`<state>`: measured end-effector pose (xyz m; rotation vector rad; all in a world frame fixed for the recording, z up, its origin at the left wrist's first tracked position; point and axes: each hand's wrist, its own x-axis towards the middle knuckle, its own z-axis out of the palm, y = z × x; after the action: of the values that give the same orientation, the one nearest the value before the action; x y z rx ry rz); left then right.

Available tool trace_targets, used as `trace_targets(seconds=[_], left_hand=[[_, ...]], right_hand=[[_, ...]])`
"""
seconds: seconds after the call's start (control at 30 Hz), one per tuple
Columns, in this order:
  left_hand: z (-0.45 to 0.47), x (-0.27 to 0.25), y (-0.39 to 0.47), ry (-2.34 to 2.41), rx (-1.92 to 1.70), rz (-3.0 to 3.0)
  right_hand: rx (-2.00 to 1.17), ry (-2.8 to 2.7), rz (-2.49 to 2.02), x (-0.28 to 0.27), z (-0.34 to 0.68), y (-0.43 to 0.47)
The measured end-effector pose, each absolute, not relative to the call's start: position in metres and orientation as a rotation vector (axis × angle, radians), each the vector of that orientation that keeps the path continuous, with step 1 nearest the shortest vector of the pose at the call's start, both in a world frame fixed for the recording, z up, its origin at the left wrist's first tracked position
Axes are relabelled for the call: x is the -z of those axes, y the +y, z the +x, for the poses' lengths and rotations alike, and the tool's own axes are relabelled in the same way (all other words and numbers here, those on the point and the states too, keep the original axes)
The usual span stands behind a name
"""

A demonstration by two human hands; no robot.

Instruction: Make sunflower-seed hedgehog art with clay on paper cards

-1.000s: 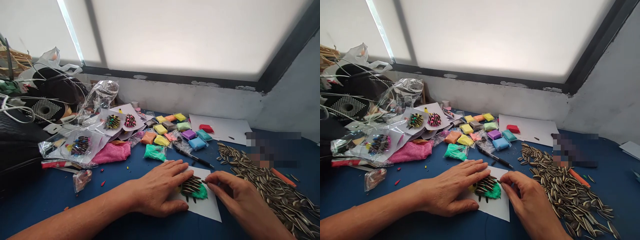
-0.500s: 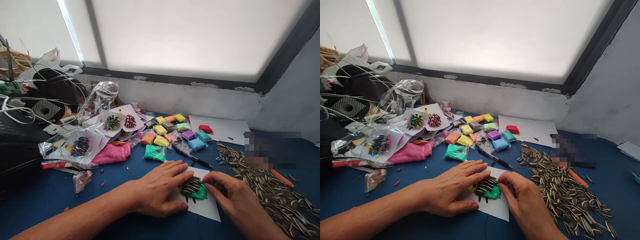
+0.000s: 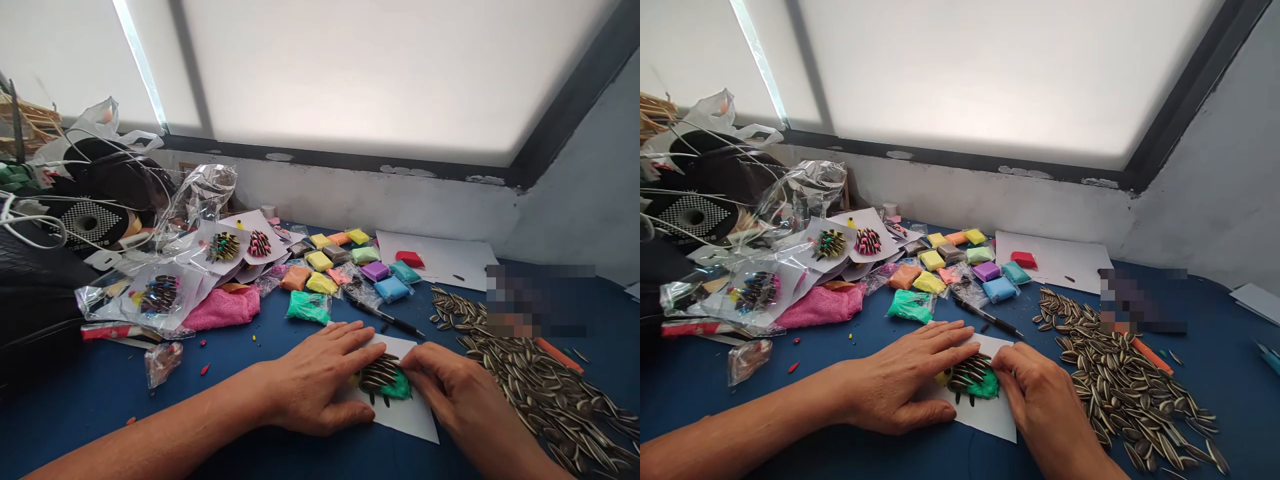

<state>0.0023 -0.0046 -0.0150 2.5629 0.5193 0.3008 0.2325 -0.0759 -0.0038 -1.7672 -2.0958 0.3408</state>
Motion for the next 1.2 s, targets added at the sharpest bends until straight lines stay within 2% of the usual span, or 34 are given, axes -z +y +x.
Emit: trace_targets(seconds=[0.8,1.2], left_hand=[[0.0030,0.0142,-0.0047,0.524,-0.266,2.614],[0.0029,0.0135,-0.0043,0.531,-0.249,2.612]], right_hand=[[-0.063,-2.230,-1.658,0.0050,0.2383,-0.0760],[-0.046,-2.256,-1.573,0.0073,0.2347,-0.0759]])
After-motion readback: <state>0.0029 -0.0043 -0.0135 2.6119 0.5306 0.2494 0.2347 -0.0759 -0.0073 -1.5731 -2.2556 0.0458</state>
